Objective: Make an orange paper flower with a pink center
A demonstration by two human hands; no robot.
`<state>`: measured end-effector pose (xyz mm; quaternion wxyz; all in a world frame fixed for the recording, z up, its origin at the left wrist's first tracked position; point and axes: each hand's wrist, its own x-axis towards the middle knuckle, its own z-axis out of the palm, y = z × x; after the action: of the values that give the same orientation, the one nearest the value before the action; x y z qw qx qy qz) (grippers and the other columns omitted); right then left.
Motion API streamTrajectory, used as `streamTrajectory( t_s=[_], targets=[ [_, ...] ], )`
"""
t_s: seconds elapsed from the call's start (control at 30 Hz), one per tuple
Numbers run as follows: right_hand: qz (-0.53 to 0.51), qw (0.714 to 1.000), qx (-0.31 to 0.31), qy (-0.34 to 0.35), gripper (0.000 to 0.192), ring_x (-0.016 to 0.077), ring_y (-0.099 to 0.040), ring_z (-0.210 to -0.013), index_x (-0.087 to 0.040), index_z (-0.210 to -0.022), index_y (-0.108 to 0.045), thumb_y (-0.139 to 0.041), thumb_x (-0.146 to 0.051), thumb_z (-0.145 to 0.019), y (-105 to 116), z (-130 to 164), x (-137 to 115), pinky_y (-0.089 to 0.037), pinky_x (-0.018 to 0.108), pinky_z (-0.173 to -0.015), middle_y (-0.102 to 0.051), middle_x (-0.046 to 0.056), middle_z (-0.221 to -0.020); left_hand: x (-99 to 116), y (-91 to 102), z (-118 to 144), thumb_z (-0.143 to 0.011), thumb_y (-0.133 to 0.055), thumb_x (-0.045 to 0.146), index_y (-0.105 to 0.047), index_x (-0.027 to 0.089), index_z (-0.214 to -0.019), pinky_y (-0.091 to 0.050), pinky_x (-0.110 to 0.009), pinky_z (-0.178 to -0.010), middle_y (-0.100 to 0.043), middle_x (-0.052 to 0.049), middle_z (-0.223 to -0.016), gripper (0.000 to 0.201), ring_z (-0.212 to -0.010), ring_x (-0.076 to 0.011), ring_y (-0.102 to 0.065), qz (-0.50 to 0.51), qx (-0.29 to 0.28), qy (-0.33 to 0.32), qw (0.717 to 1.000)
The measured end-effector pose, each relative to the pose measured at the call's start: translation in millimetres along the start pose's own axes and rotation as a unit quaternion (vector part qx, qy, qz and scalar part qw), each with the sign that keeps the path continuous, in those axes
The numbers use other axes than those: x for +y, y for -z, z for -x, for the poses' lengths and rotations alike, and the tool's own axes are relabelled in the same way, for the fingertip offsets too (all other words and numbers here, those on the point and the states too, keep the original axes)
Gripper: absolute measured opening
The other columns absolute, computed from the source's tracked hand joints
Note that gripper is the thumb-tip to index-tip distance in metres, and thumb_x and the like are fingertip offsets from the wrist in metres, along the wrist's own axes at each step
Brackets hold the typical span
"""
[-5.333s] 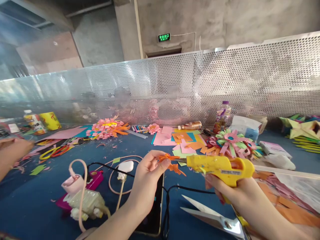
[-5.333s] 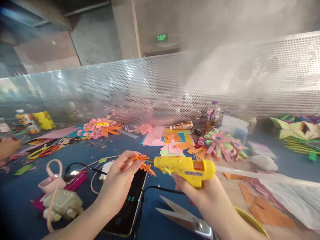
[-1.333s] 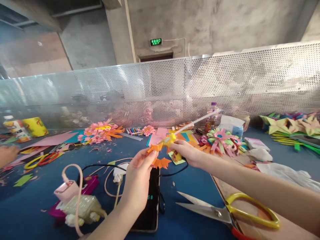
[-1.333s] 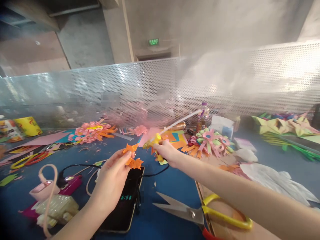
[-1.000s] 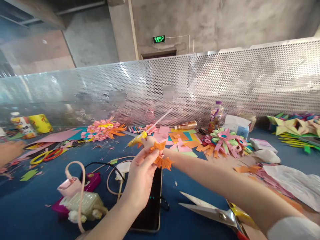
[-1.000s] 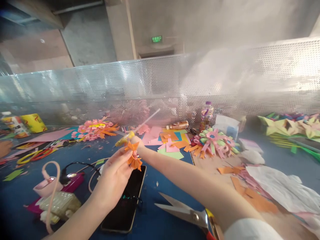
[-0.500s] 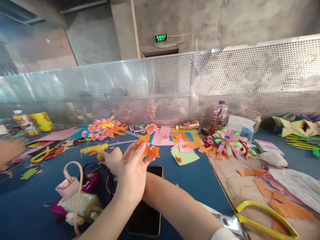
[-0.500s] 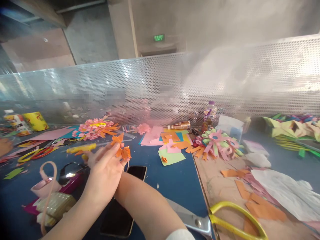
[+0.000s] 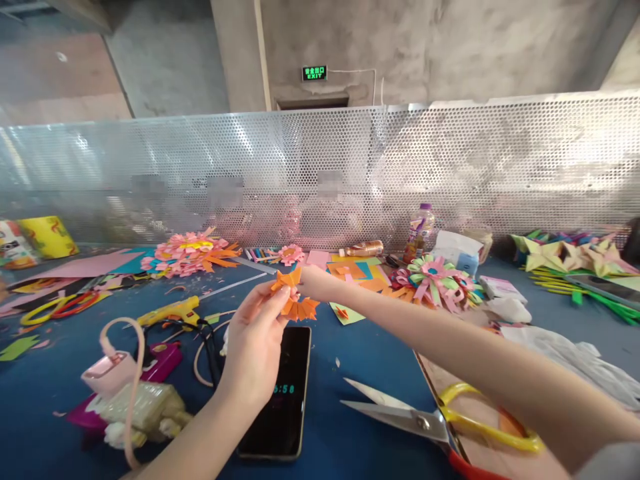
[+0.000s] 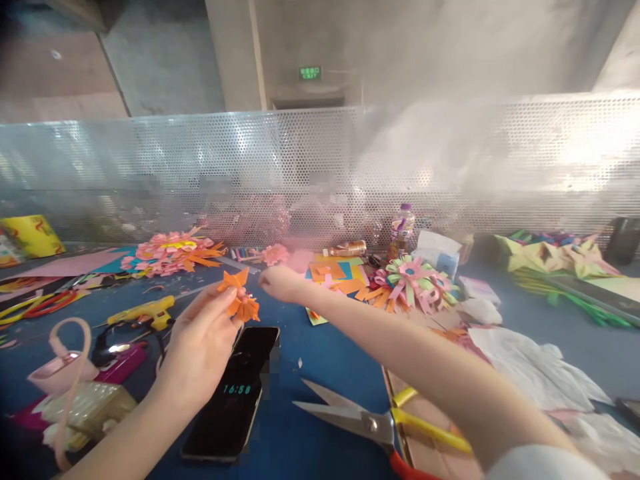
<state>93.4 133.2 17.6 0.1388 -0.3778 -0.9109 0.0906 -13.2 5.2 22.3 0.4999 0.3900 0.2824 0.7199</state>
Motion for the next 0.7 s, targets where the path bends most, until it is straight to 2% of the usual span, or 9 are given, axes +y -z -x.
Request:
streamTrajectory(
  t_s=[0.07,0.13,0.2,0.27,0.37,0.53,0.6,0.7],
  targets=[
    [0.033,0.999,-0.01,-0.034,0.021,0.0187,-0.059,-0.09,-0.012,-0.103,-0.059,-0.055,-0.03,-0.093,-3.4,20.7,17.3,-0.051,0.038,-0.081,-0.06,0.006,-0.102,-3.8,-0.5,2.6,-0.072,-0.071,0.019,-0.068,0.018,-0.078,-0.051,-0.02,-0.068,-0.065,0.0,-0.077,0.008,-0.072,-0.0103,-0.06,-0.007,0.004,0.046,0.999],
    [0.056,0.996,-0.012,-0.066,0.021,0.0201,-0.058,-0.096,-0.013,-0.102,-0.06,-0.059,-0.031,-0.09,-9.5,47.3,34.1,-0.048,0.041,-0.085,-0.059,0.007,-0.105,-9.6,-0.6,3.4,-0.071,-0.071,0.019,-0.067,0.017,-0.076,-0.05,-0.02,-0.064,-0.065,-0.001,-0.076,0.007,-0.071,-0.0114,-0.061,-0.007,0.01,0.129,0.992],
    [0.063,0.995,-0.006,-0.083,0.026,0.0226,-0.055,-0.102,-0.013,-0.105,-0.059,-0.06,-0.033,-0.089,-17.0,72.2,45.9,-0.046,0.044,-0.089,-0.057,0.008,-0.109,-16.2,-0.3,2.5,-0.073,-0.068,0.016,-0.066,0.016,-0.076,-0.05,-0.021,-0.061,-0.066,-0.003,-0.077,0.003,-0.072,-0.0129,-0.063,-0.01,0.026,0.222,0.975],
    [0.051,0.995,0.0,-0.084,0.027,0.0233,-0.054,-0.104,-0.014,-0.106,-0.06,-0.061,-0.034,-0.088,-24.3,90.2,51.0,-0.045,0.045,-0.09,-0.057,0.008,-0.109,-22.1,0.4,0.4,-0.076,-0.062,0.013,-0.065,0.015,-0.078,-0.051,-0.023,-0.064,-0.066,-0.004,-0.079,0.004,-0.074,-0.0138,-0.064,-0.012,0.051,0.281,0.958],
    [0.012,0.997,0.02,-0.073,0.021,0.0218,-0.055,-0.102,-0.014,-0.102,-0.061,-0.061,-0.03,-0.089,-32.9,102.6,49.7,-0.046,0.043,-0.089,-0.06,0.006,-0.104,-26.9,1.6,-3.4,-0.08,-0.057,0.01,-0.065,0.015,-0.081,-0.053,-0.031,-0.076,-0.066,-0.005,-0.08,0.01,-0.077,-0.0146,-0.064,-0.003,0.066,0.304,0.95],
    [-0.072,0.994,0.068,-0.052,0.008,0.0193,-0.058,-0.099,-0.013,-0.094,-0.064,-0.06,-0.016,-0.088,-38.1,108.0,41.6,-0.047,0.041,-0.088,-0.063,0.005,-0.099,-28.0,1.3,-7.7,-0.082,-0.053,0.008,-0.063,0.015,-0.078,-0.048,-0.045,-0.092,-0.066,-0.004,-0.081,0.013,-0.078,-0.0147,-0.064,-0.003,0.059,0.289,0.956],
    [-0.111,0.987,0.096,-0.062,0.01,0.0183,-0.06,-0.095,-0.012,-0.096,-0.064,-0.061,-0.011,-0.086,-37.1,112.0,36.6,-0.049,0.039,-0.087,-0.064,0.004,-0.098,-28.8,0.8,-8.5,-0.082,-0.053,0.008,-0.062,0.015,-0.075,-0.045,-0.05,-0.094,-0.066,-0.004,-0.082,0.013,-0.078,-0.0148,-0.063,-0.004,0.065,0.299,0.952],
    [-0.187,0.97,0.133,-0.083,0.018,0.0145,-0.064,-0.082,-0.012,-0.1,-0.063,-0.059,-0.004,-0.084,-33.5,121.2,24.3,-0.053,0.03,-0.077,-0.068,0.004,-0.091,-29.8,0.5,-8.4,-0.082,-0.054,0.009,-0.061,0.015,-0.075,-0.044,-0.055,-0.094,-0.065,-0.004,-0.082,0.011,-0.078,-0.0149,-0.062,0.003,0.076,0.322,0.944]
  ],
)
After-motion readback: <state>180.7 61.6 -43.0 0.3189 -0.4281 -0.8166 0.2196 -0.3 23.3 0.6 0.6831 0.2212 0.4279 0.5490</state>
